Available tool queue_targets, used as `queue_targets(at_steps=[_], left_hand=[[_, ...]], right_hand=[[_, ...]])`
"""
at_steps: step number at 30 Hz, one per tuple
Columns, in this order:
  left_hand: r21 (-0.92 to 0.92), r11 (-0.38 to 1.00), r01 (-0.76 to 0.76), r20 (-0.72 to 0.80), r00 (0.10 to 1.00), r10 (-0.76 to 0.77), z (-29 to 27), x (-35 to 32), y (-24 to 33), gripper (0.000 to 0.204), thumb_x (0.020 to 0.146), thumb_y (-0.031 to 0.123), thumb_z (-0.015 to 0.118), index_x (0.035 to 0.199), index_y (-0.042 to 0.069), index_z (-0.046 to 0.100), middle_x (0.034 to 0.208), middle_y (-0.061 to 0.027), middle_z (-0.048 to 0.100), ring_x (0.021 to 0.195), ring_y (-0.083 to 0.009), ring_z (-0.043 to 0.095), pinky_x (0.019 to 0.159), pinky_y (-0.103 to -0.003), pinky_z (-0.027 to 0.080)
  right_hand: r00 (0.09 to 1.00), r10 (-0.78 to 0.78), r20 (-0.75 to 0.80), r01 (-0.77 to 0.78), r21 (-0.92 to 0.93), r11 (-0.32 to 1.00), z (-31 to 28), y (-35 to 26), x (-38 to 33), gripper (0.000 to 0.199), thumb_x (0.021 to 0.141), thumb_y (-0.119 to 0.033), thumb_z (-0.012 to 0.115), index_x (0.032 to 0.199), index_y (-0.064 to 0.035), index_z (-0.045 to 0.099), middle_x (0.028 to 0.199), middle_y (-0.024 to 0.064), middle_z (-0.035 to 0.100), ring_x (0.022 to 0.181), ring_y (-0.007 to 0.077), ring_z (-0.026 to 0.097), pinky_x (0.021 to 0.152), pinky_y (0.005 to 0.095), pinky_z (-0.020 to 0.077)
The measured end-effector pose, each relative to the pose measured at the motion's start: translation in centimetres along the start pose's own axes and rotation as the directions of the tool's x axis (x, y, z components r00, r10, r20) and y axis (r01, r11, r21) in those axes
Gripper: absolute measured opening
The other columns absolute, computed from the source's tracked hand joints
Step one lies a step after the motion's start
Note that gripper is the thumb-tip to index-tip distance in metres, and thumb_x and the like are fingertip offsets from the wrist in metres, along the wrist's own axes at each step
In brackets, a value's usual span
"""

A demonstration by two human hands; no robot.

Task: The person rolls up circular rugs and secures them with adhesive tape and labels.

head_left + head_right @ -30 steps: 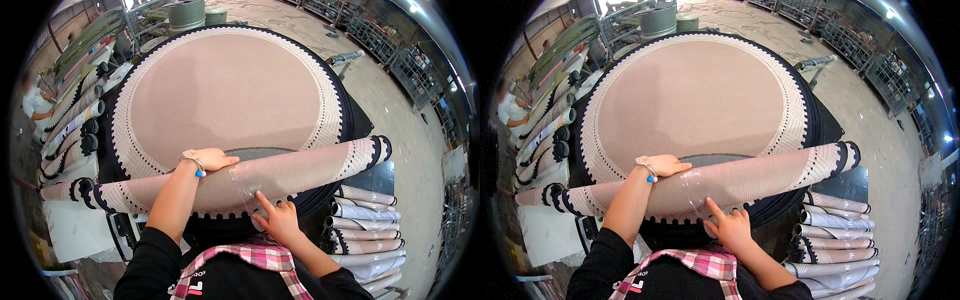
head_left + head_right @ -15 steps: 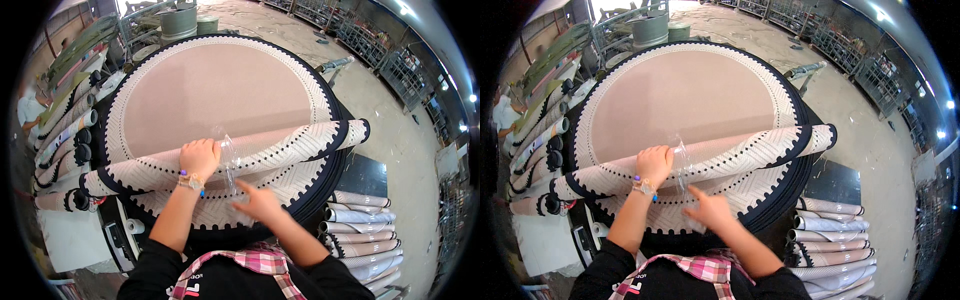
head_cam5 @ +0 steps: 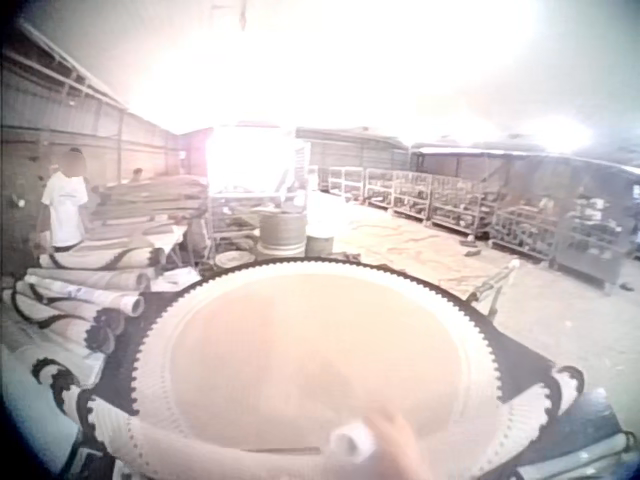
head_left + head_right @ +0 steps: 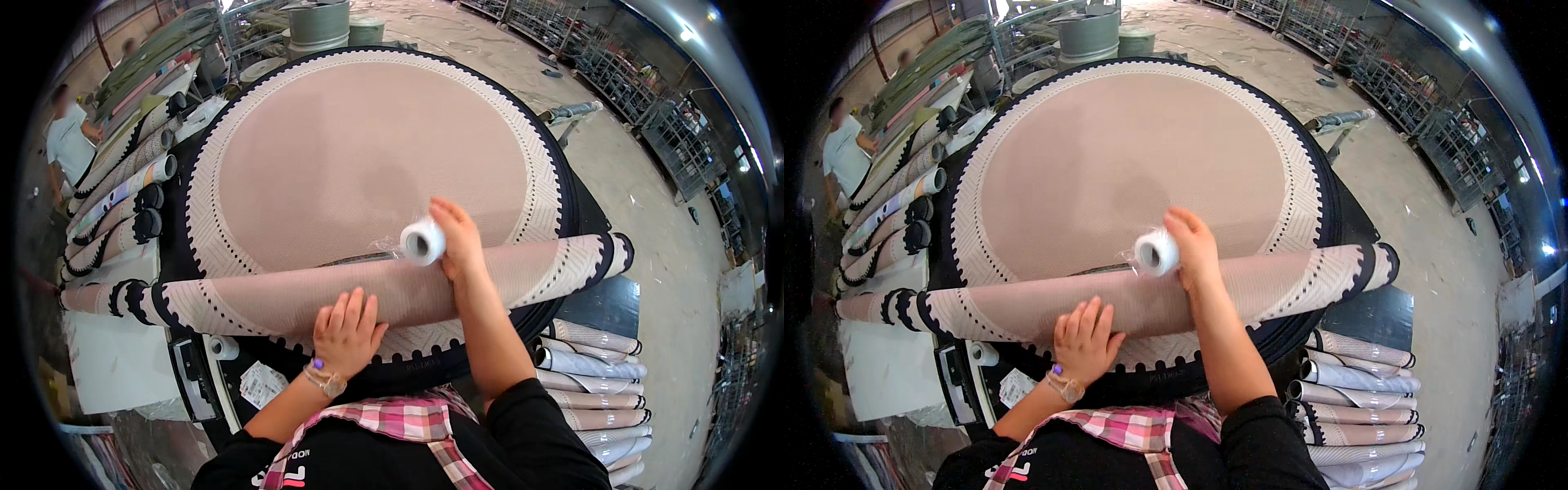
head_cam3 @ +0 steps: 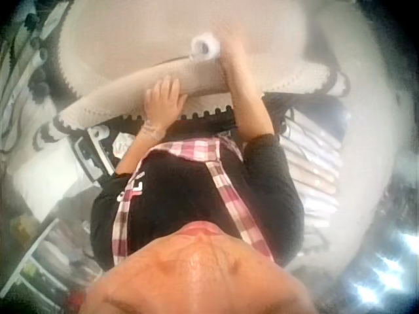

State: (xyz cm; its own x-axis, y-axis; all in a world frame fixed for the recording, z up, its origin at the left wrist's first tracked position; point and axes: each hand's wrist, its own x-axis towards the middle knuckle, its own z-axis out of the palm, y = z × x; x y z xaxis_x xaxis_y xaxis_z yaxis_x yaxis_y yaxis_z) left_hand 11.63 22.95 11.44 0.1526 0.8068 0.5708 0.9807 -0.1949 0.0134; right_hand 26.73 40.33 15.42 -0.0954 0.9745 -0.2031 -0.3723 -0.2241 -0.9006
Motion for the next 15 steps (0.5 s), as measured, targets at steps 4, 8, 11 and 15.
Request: queue_targets(at_steps=[4,8,11,15], left_hand=[[-0.263,0.954,0.145,0.319,0.946,-0.056,-3.4,0.8,-1.0,0.039,0.074,0.023,0.066,0.109,0.007,0.059,0.109,-0.0146,0.058,0.099,-0.0273,0.055,0.086,-0.039,0.040],[-0.521,0.814,0.255,0.304,0.947,-0.103,-1.9,6.5,-3.5,0.037,0.077,0.019,0.064,0.109,0.002,0.059,0.110,-0.0192,0.059,0.103,-0.0324,0.056,0.091,-0.040,0.041],[-0.559,0.778,0.289,0.545,0.834,0.082,1.4,9.9,-5.3,0.043,0.084,0.031,0.056,0.116,0.001,0.057,0.116,-0.0194,0.057,0.110,-0.0318,0.053,0.094,-0.037,0.040],[-0.332,0.818,0.470,0.930,0.309,0.199,3.2,12.2,-5.0,0.054,0.090,0.045,0.042,0.119,0.002,0.054,0.120,-0.0189,0.056,0.113,-0.0328,0.051,0.096,-0.036,0.038]], right_hand=[[0.988,0.078,0.132,-0.069,-0.069,0.995,-1.8,0.6,-2.5,0.039,0.082,-0.011,0.065,0.117,-0.0008,0.053,0.079,0.0071,0.061,0.067,0.0122,0.058,0.058,0.0251,0.0466],[0.999,0.015,0.052,-0.020,0.111,0.994,-3.2,0.9,-4.3,0.032,0.084,-0.008,0.062,0.114,-0.0004,0.053,0.081,0.0075,0.061,0.066,0.0126,0.058,0.057,0.0256,0.0477],[0.995,-0.025,0.101,0.013,0.119,0.993,-3.2,1.4,-5.9,0.028,0.085,-0.006,0.060,0.112,-0.0001,0.053,0.082,0.0074,0.060,0.067,0.0120,0.058,0.058,0.0251,0.0481],[0.994,-0.061,0.094,0.056,0.062,0.997,-3.8,1.4,-7.0,0.028,0.085,-0.005,0.059,0.113,-0.0001,0.053,0.083,0.0067,0.059,0.069,0.0114,0.058,0.060,0.0244,0.0478]])
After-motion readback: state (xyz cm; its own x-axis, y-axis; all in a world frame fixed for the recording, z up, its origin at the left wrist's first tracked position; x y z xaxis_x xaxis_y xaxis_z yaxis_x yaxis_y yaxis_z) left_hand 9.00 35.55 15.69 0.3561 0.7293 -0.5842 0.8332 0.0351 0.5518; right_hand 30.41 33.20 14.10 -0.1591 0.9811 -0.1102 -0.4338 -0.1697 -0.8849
